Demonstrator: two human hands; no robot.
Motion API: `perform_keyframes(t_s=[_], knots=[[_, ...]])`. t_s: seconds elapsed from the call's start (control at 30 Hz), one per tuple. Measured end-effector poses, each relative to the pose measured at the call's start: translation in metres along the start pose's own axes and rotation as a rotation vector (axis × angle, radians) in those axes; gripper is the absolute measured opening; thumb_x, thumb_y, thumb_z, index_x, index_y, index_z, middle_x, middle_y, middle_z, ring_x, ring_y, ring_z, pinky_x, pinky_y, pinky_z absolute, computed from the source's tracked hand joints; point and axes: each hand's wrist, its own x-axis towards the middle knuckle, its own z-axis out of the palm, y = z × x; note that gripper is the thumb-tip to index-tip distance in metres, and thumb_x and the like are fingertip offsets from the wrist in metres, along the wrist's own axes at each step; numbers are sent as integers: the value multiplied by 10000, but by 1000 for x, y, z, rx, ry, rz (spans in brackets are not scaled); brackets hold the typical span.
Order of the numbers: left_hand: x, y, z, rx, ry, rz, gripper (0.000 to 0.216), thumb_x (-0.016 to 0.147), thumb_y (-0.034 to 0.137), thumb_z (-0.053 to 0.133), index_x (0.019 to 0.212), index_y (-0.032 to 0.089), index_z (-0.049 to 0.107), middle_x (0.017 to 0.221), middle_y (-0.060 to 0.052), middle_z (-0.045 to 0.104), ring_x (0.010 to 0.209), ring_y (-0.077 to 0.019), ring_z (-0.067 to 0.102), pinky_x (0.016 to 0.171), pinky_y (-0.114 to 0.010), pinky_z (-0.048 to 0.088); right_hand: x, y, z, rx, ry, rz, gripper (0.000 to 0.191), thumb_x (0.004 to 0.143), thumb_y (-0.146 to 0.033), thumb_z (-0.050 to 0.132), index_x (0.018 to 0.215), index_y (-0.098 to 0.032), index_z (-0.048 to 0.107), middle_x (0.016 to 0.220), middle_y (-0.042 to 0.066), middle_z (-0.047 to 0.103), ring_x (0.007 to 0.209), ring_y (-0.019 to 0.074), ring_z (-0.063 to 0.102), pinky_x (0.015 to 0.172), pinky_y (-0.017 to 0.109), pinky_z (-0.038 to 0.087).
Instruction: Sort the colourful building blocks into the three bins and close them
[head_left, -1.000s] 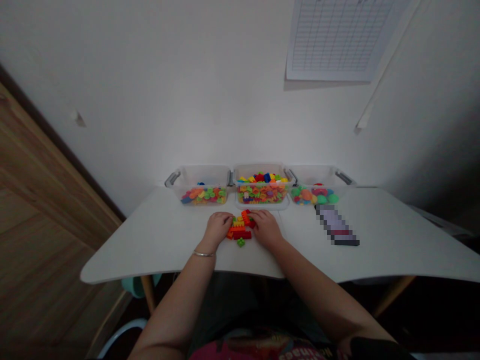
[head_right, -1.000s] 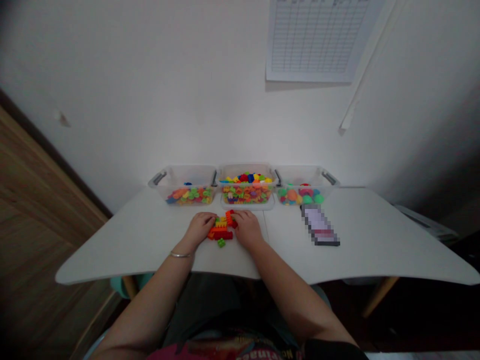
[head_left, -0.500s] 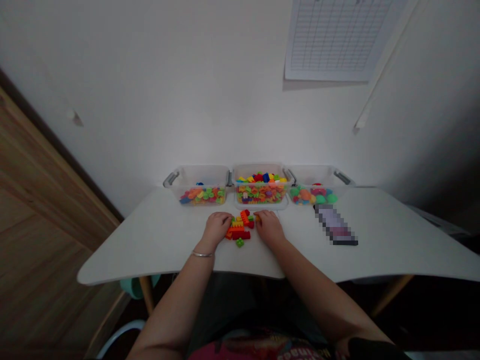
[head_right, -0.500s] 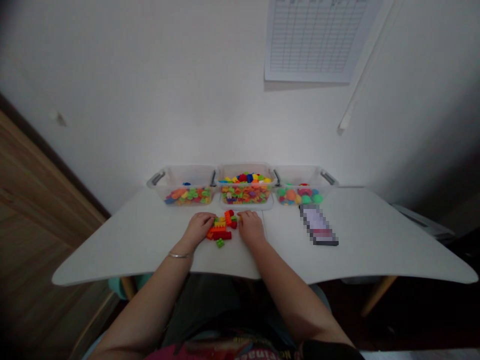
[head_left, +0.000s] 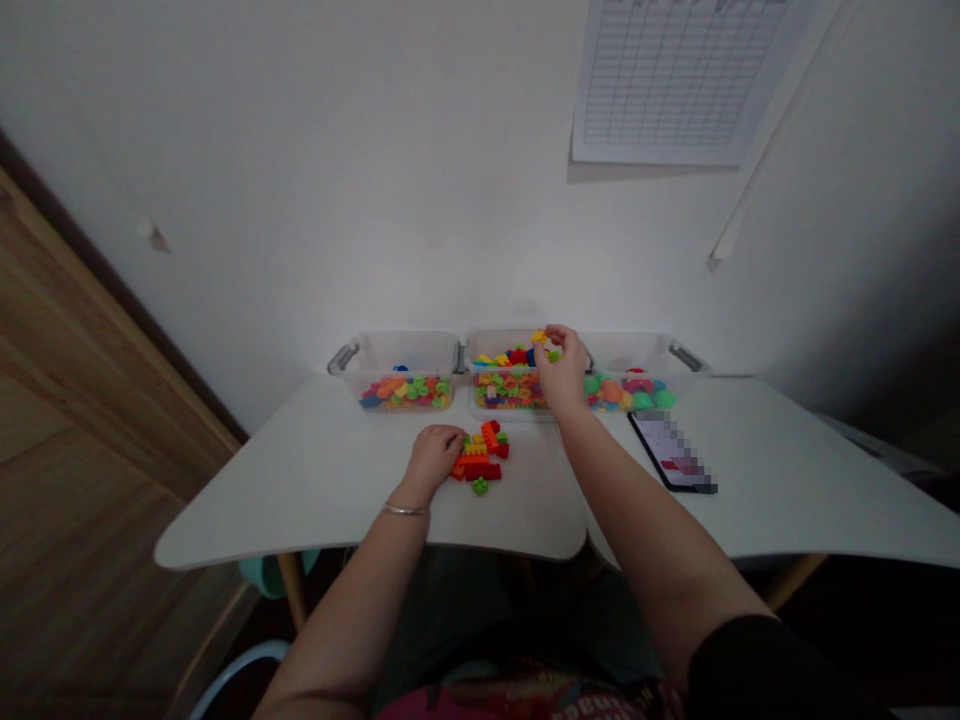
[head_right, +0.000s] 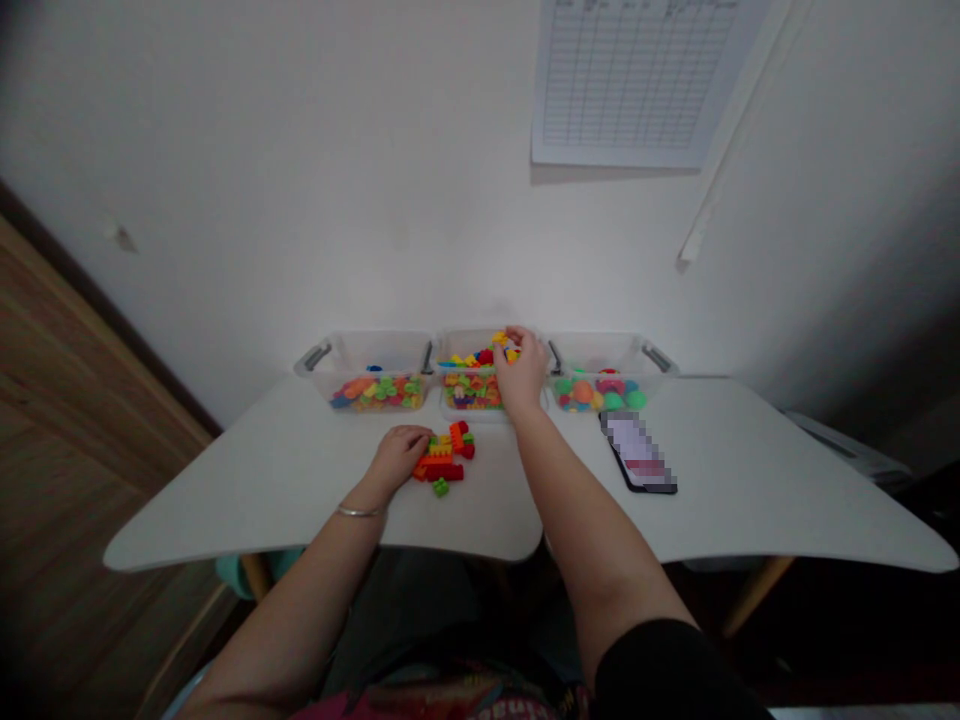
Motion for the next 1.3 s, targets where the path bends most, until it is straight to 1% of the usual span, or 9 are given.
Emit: perform_keyframes(t_s=[0.13,0.27,0.33,0.47,0.57,0.73,0.97,1.17,1.3], knots=[[0,0,-1,-1,-3,14,297,870,255,467,931,211,754,1022,-62,756,1001,-208,660,986,-357,453,2,3,12,-117,-156,35,177,823,-285,589,966,-189,631,990,76,695,965,223,583,931,385,415],[0,0,0,8,-17,28,322,882,261,445,948,186,751,1036,-77,752,1023,-227,656,989,-377,449,1,4,15,-200,-301,-4,81,813,-246,606,839,-196,665,1072,79,698,1039,240,573,992,416,372],[0,-1,0,13,-15,27,323,881,260,444,948,186,750,1036,-79,752,1024,-228,656,988,-377,448,1,3,12,-177,-297,-33,110,815,-242,599,882,-188,668,1119,89,683,1076,245,560,1012,418,359],[0,-1,1,14,-11,25,318,879,253,444,947,197,750,1029,-73,754,1013,-213,660,982,-356,450,0,-2,0,-103,-154,-73,251,831,-249,553,1060,-174,624,1109,99,659,1074,241,544,1006,410,370],[0,0,0,21,-15,10,310,878,255,452,948,205,749,1035,-66,753,1017,-211,658,987,-349,445,-12,-7,-11,-59,-129,-142,245,854,-253,500,1058,-186,618,1058,91,654,993,222,561,956,385,411],[1,2,0,20,-16,12,304,873,255,458,940,210,751,1028,-68,754,1007,-207,660,984,-347,448,-58,4,-17,-11,-342,-227,210,857,-214,476,925,-199,674,976,89,686,971,223,592,918,371,449],[1,2,0,17,-6,5,287,869,253,474,935,209,750,1030,-67,754,1007,-208,661,983,-344,451,-110,34,-9,-73,-754,-237,452,789,-12,443,1099,-222,696,1143,44,710,1061,189,587,993,380,426],[1,1,2,3,4,8,287,864,253,475,928,207,750,1028,-69,754,997,-209,663,984,-354,452,-115,36,-8,-154,-825,-261,444,771,13,491,1090,-213,702,1121,43,715,1035,189,566,990,349,429],[1,1,3,10,14,5,288,859,246,473,926,217,751,1021,-62,756,999,-205,663,982,-350,457,-118,33,-12,-234,-804,-236,402,777,-18,539,1099,-201,695,1139,65,701,1065,207,556,1000,362,422]])
